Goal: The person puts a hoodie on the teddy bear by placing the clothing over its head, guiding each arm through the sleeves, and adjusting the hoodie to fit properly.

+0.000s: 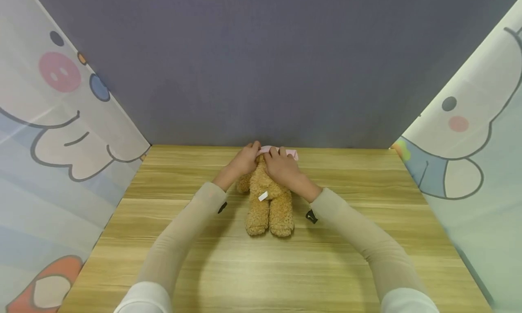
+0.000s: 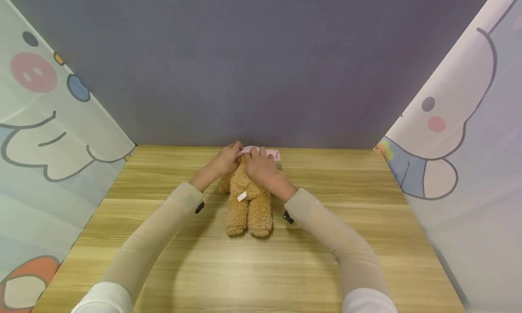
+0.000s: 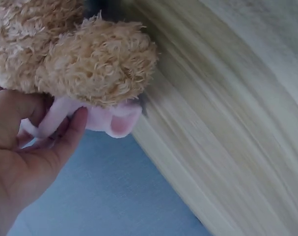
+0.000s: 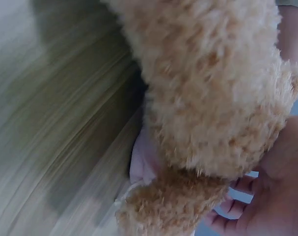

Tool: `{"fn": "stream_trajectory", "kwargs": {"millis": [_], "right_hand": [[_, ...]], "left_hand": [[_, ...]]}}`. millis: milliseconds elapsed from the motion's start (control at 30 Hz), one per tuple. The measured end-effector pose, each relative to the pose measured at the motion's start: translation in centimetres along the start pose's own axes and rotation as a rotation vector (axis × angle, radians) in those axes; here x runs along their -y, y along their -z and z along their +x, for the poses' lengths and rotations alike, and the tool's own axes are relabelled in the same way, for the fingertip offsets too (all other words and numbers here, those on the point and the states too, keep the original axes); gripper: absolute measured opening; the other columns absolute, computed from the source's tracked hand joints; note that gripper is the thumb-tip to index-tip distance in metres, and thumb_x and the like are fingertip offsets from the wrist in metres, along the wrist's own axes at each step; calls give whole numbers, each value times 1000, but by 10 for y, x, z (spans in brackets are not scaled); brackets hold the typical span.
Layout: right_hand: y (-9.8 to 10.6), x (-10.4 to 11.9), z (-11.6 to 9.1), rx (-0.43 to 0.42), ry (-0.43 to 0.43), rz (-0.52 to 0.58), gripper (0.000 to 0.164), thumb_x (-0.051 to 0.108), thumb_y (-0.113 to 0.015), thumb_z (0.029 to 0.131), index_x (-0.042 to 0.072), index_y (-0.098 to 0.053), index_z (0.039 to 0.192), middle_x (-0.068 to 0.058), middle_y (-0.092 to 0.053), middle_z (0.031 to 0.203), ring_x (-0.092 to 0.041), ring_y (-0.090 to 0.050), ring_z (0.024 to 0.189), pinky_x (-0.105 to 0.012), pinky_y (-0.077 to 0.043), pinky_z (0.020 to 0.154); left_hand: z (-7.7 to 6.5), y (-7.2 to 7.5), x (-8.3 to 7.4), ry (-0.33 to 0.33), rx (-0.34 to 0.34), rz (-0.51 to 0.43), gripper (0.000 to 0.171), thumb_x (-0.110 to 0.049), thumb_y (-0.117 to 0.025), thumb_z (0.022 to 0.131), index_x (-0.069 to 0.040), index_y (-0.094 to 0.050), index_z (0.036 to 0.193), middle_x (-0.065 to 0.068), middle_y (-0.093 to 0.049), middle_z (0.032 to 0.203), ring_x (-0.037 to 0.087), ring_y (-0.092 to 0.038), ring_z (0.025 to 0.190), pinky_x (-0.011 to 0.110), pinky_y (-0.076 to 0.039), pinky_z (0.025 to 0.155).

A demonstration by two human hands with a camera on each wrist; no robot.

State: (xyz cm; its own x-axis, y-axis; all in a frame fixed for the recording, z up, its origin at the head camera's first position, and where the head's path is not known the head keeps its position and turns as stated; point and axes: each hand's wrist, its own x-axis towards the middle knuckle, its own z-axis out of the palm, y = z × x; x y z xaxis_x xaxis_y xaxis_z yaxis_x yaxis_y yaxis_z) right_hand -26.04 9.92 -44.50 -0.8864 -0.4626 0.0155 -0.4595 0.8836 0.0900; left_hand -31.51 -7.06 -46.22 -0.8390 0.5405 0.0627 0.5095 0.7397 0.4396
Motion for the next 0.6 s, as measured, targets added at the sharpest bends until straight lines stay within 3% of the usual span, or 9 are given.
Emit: {"fn": "stream_trajectory", "kwargs": {"millis": [133, 300, 400, 500, 600], "right_hand": [[-2, 0, 0, 8, 2, 32, 38, 27, -41, 108, 2, -47, 136, -16, -43, 121, -35, -42, 105, -42, -48, 68], [-3, 0, 0, 4, 8, 101, 35, 21, -32, 109, 3, -47, 135, -16, -42, 121, -34, -40, 105, -43, -45, 72], [-3, -1, 0, 12, 3, 106, 34, 21, -33, 109, 3, -48, 134, -17, -42, 122, -35, -41, 106, -45, -46, 73], [-4, -2, 0, 22, -7, 101, 35, 21, -36, 108, 3, -48, 135, -17, -43, 124, -35, -41, 108, -46, -47, 76], [-5, -1, 1, 29, -7, 101, 34, 22, -37, 108, 4, -49, 134, -16, -43, 125, -34, -41, 110, -46, -47, 77]], "left_hand": [[-1, -6, -1, -92, -89, 158, 13, -3, -45, 105, 2, -44, 117, 19, -54, 97, 31, -59, 78, 38, -51, 64], [-2, -10, -5, -98, -178, 236, 13, -7, -46, 107, 4, -46, 114, 19, -53, 90, 31, -58, 71, 38, -52, 57], [-3, -13, -6, -102, -193, 292, 13, -8, -48, 106, 5, -49, 111, 18, -53, 89, 29, -58, 70, 35, -53, 57], [-3, -17, -6, -152, -184, 436, 17, -11, -47, 108, 6, -50, 109, 18, -53, 92, 26, -56, 75, 33, -54, 61], [-5, -18, -6, -171, -128, 492, 20, -13, -40, 111, 6, -45, 109, 19, -49, 96, 28, -50, 83, 36, -52, 67]]}}
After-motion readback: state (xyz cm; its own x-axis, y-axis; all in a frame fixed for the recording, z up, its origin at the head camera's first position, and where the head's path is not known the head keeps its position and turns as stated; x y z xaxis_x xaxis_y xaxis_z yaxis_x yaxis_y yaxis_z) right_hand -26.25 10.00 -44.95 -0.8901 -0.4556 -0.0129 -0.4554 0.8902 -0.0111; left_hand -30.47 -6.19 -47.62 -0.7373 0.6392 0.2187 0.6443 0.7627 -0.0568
